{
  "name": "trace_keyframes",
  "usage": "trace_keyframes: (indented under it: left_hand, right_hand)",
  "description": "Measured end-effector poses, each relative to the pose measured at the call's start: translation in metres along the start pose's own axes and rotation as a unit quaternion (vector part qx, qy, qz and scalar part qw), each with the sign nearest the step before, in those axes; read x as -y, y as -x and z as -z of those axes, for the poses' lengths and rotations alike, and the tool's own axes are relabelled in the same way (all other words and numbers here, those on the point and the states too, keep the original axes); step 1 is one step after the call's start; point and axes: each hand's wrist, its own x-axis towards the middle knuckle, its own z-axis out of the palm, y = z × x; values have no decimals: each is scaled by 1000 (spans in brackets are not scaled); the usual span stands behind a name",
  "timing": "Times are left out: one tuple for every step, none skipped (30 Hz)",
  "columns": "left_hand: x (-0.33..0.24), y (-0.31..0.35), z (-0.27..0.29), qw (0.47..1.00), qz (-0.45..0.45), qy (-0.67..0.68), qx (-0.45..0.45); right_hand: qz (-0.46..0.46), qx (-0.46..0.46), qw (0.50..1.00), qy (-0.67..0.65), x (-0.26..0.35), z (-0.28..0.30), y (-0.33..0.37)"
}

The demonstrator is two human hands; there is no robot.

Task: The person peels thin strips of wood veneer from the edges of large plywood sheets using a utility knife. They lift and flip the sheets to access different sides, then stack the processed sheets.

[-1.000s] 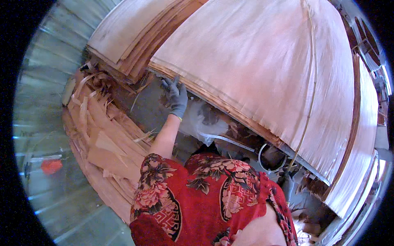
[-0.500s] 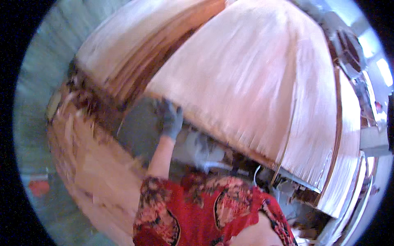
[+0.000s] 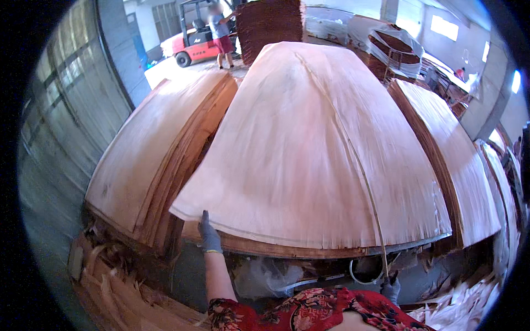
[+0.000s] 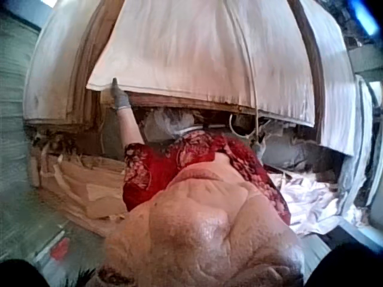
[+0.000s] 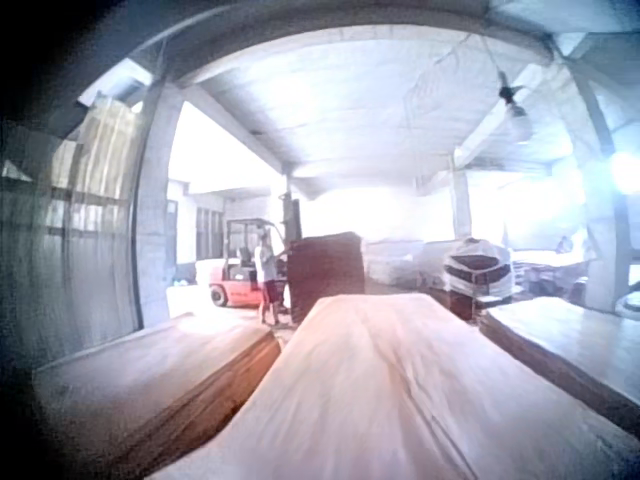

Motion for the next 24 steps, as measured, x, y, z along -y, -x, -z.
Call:
trace_keyframes:
  left_hand:
    - [-3,2,-7,997,40,-70,-15]
    - [-2,-6,0,990,27,-141,5]
    - [-2,-16,7,977,13,-211,24]
    - [-5,-14,8,958,5,-286,39]
    - [14,-9,-10,973,-106,-193,74]
    - [27,17,-53,916,-153,-347,128]
    - [33,50,-93,758,-320,-513,243]
    - [37,85,-134,559,-517,-582,285]
    - [44,110,-168,566,-544,-544,296]
    - [54,134,-201,571,-569,-504,309]
    - [63,158,-234,570,-595,-467,322]
    - [88,180,-259,605,-582,-441,319]
    - [101,204,-279,545,-565,-524,330]
    - [126,220,-294,522,-517,-585,343]
    - [142,243,-312,517,-479,-613,358]
    - [153,261,-321,494,-472,-632,366]
    - [165,278,-333,470,-469,-645,378]
    - [178,296,-346,447,-466,-654,393]
    - [190,304,-346,435,-465,-657,404]
    - [200,310,-344,422,-464,-659,415]
    - [209,316,-341,408,-463,-661,427]
    - [217,324,-338,411,-450,-658,442]
    - [223,332,-334,414,-437,-655,457]
    - [227,339,-329,415,-423,-652,472]
  right_hand:
    - [12,-41,998,-40,-6,1,4]
    - [46,-44,998,26,-4,0,9]
    - [81,-45,991,92,-1,1,11]
    - [109,-44,980,163,9,3,18]
    - [129,-28,965,228,22,1,17]
    - [97,10,980,174,47,4,23]
    - [73,57,989,114,67,6,26]
    - [-37,88,995,40,48,0,14]
    - [-43,118,991,-43,62,-19,10]
    - [-77,218,965,-121,69,-30,4]
    - [-160,271,941,-121,70,-51,-5]
    - [-186,340,906,-174,95,-59,-6]
    - [-210,399,863,-227,120,-64,-7]
    - [-220,408,849,-253,138,-66,-3]
    - [-229,411,837,-281,152,-67,-2]
    - [-235,416,821,-312,158,-65,-4]
    - [-196,394,850,-291,133,-66,-10]
    - [-156,364,878,-268,95,-72,-17]
    - [-120,342,901,-238,84,-73,-16]
    - [-122,330,906,-237,74,-72,-17]
    - [-124,318,910,-236,64,-71,-16]
    - [-126,305,916,-231,66,-65,-14]
    - [-111,303,923,-209,72,-61,-11]
    - [-140,330,902,-241,74,-60,-9]
